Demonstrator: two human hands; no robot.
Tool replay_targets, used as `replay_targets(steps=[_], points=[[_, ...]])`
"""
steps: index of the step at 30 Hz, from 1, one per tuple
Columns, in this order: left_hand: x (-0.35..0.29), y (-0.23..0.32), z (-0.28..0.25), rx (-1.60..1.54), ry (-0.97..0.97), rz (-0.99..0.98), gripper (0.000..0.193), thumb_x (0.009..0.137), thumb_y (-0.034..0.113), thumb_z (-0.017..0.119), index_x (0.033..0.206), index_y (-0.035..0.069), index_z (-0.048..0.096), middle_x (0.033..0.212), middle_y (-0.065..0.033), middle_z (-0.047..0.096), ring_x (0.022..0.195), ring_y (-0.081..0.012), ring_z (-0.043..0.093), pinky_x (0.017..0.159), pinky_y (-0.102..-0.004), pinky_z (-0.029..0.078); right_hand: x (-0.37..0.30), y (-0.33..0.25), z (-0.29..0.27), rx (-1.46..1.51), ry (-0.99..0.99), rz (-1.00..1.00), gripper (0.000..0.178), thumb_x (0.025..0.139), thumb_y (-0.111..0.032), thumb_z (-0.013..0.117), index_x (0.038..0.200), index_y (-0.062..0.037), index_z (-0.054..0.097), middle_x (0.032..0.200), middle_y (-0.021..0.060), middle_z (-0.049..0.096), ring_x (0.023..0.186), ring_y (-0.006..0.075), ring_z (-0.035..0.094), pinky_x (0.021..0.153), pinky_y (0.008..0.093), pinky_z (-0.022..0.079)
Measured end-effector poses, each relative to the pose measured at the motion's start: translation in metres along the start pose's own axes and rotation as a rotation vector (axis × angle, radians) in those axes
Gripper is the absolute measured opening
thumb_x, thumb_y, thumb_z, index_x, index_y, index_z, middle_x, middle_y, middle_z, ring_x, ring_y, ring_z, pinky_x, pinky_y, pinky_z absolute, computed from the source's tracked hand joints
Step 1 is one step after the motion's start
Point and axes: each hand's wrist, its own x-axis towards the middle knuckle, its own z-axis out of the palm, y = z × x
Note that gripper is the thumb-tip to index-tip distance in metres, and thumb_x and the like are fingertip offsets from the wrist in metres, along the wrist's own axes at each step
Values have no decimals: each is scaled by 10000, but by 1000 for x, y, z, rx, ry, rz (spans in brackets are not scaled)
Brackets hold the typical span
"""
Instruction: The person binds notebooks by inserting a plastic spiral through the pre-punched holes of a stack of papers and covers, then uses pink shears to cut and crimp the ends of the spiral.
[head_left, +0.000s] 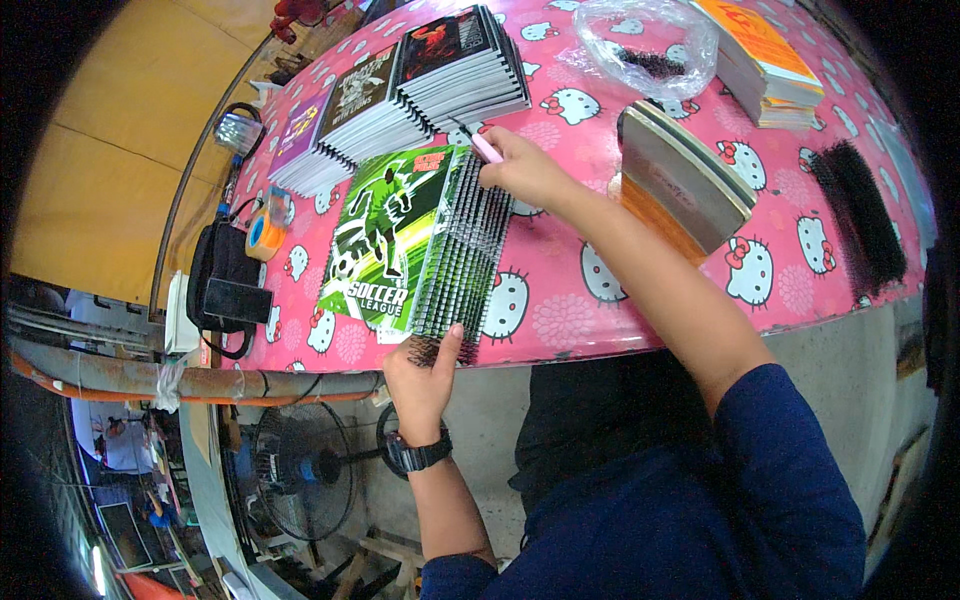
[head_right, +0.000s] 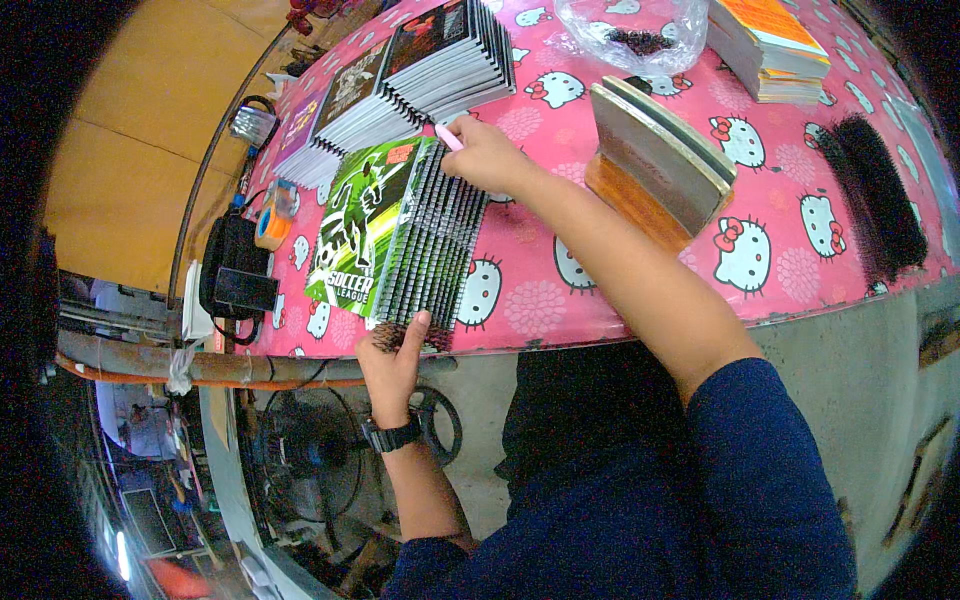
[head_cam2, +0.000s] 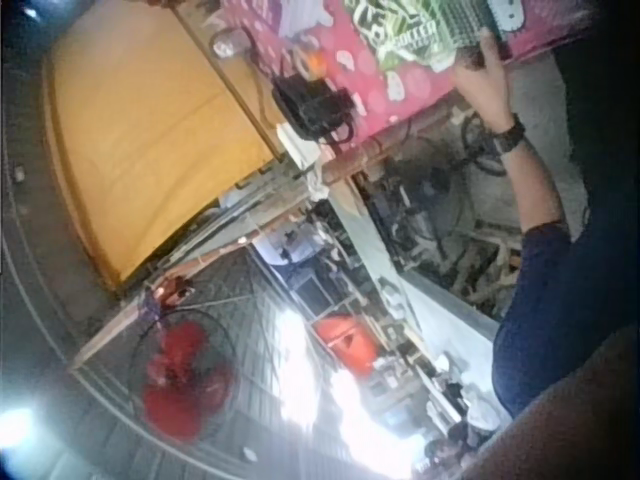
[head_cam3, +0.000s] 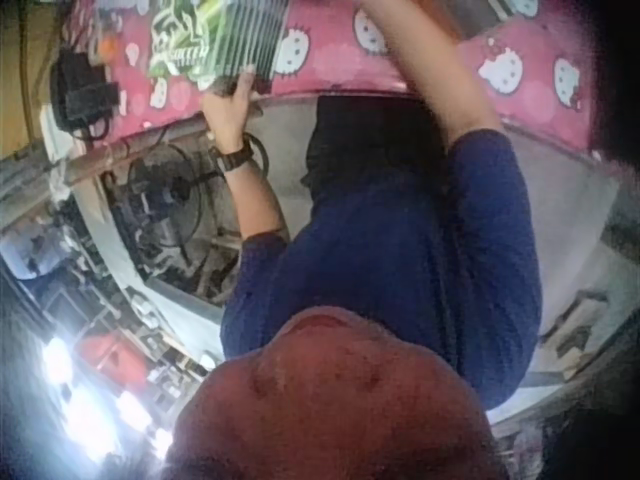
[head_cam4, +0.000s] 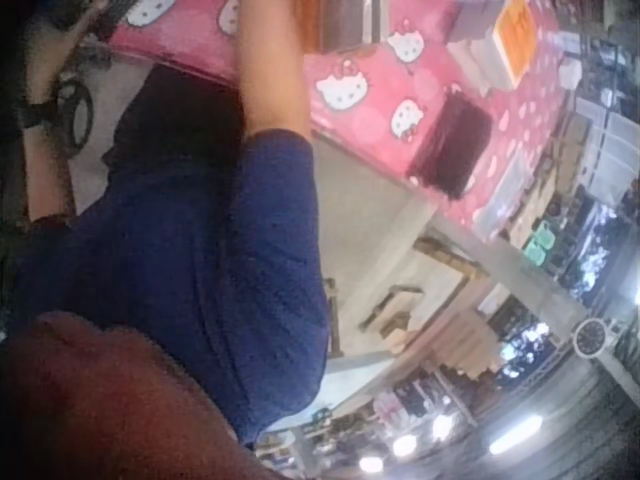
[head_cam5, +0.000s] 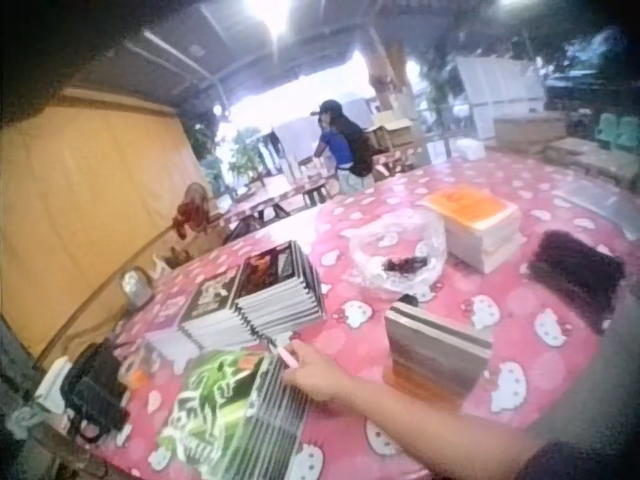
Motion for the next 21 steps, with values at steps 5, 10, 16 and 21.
replay_targets(steps=[5,10,16,21], points=[[-2,6,0,-38,29,95,365,749,261,718,638,-56,575,513,-132,553,444,-182,514,472,-313,405,-5,14,-39,557,-40,153,331,721,-167,616,1020,-57,530,907,98,553,834,173,535,753,286,458],[1,13,-11,-10,-30,-58,380,739,306,719,623,-39,611,514,-104,579,473,-149,560,473,-282,404,-49,3,-50,1095,291,540,333,763,-235,601,1031,-47,541,948,109,549,874,204,541,796,440,473],[9,26,-36,12,-177,-51,404,747,348,697,648,-40,643,459,-83,534,405,-124,432,432,-293,341,-88,22,-47,947,-212,607,244,784,-203,598,960,-41,553,853,79,595,786,205,557,784,429,466],[14,28,-30,94,-140,-1,429,774,346,667,659,-65,623,454,-146,473,401,-153,420,427,-320,335,-112,13,-44,1188,-135,653,245,829,-223,531,1017,-66,520,952,102,607,835,204,581,757,401,483]])
